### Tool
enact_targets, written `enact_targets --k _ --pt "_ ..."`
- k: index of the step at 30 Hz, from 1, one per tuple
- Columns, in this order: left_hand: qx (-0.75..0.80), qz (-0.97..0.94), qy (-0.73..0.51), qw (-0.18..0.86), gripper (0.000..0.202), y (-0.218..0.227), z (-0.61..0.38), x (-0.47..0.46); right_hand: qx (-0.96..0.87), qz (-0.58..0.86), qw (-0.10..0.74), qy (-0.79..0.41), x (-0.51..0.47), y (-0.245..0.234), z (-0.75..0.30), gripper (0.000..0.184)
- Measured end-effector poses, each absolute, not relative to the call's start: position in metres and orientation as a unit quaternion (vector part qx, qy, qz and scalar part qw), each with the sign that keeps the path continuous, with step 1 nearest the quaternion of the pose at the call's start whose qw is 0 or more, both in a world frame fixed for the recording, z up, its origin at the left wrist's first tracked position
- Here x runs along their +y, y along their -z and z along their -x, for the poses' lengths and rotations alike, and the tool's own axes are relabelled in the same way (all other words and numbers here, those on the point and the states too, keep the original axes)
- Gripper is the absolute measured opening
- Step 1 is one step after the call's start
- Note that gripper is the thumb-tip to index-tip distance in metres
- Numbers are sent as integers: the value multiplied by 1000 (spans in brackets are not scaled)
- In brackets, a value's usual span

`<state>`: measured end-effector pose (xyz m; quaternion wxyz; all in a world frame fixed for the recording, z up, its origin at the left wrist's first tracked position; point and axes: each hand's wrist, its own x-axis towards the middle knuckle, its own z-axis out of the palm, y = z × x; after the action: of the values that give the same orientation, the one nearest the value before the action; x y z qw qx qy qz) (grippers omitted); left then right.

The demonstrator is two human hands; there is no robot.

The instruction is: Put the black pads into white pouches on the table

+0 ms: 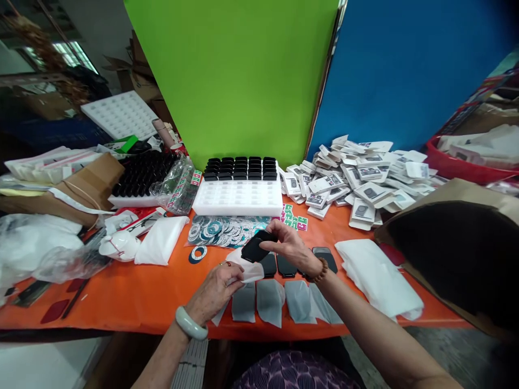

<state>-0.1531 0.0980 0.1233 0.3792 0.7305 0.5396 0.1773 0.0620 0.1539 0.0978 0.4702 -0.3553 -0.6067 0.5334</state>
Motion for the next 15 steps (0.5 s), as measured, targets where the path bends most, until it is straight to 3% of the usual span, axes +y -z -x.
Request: enact_targets --k 9,15 --pt "478 -728 -289 397 12 -150 124 87 -649 374 443 -493 99 -119 -73 15" --pt "467 -612 -373 517 18 -157 106 87 -650 341 479 -481 93 -129 -83 16"
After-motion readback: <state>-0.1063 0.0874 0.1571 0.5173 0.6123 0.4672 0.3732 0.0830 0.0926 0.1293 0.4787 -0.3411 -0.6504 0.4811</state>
